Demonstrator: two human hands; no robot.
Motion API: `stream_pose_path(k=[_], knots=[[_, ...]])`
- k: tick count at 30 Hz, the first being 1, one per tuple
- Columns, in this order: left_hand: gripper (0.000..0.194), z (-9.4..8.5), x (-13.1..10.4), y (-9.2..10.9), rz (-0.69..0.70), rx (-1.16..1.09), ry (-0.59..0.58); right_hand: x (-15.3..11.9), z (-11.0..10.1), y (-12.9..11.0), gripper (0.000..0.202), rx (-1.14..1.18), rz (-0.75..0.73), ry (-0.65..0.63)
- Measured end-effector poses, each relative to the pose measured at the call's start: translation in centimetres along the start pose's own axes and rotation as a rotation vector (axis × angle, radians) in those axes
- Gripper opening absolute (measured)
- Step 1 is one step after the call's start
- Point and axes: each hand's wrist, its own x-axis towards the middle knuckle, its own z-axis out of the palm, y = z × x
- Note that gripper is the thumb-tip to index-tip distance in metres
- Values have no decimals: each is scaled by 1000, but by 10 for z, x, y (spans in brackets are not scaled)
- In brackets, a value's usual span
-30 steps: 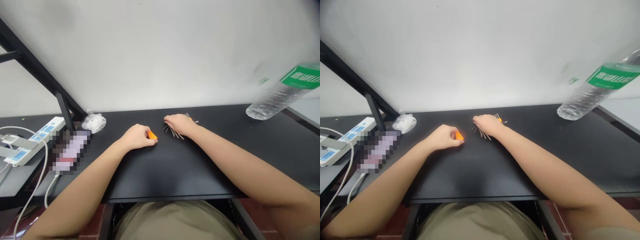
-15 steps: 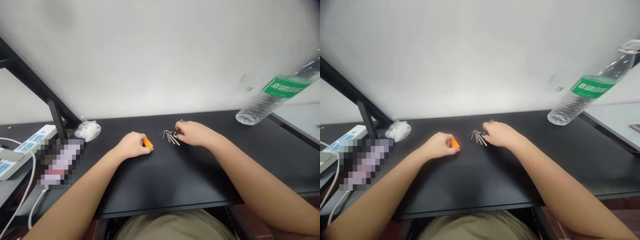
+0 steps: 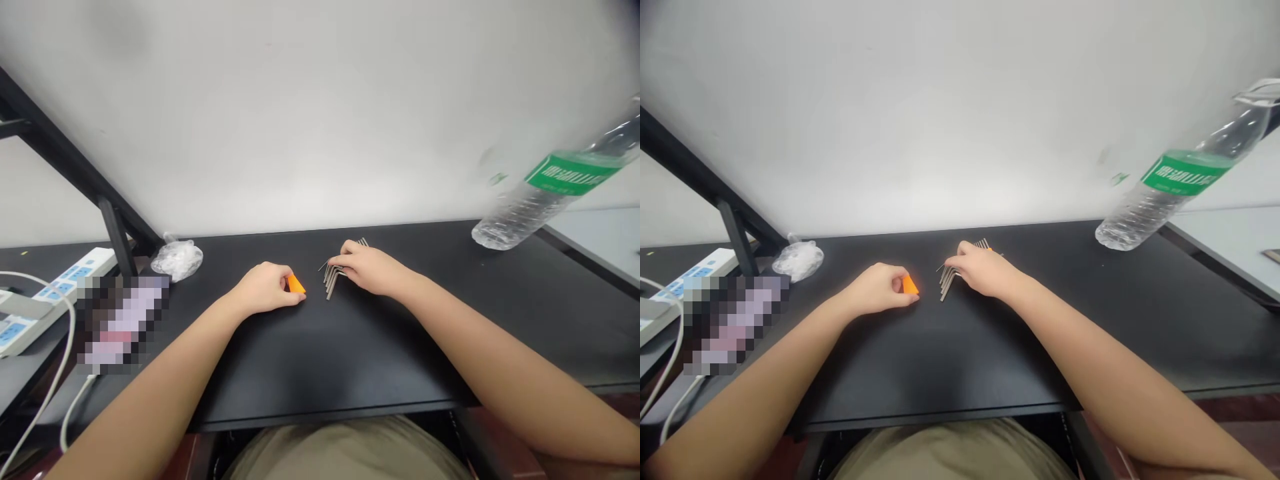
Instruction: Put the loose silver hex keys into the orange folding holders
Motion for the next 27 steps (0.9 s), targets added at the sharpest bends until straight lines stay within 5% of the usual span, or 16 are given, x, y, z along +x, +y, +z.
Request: stream_pose_path(k=[11,17,27], knots=[[35,-1,-1,-2,18,1,-3,1,1,1,15,58,-48,-86],[36,-1,-1,-1,25,20,-9,4,4,4,28,112,-1,-73],[36,-2,-1,1,25,21,-16,3,2,0,14,80,19,-95]])
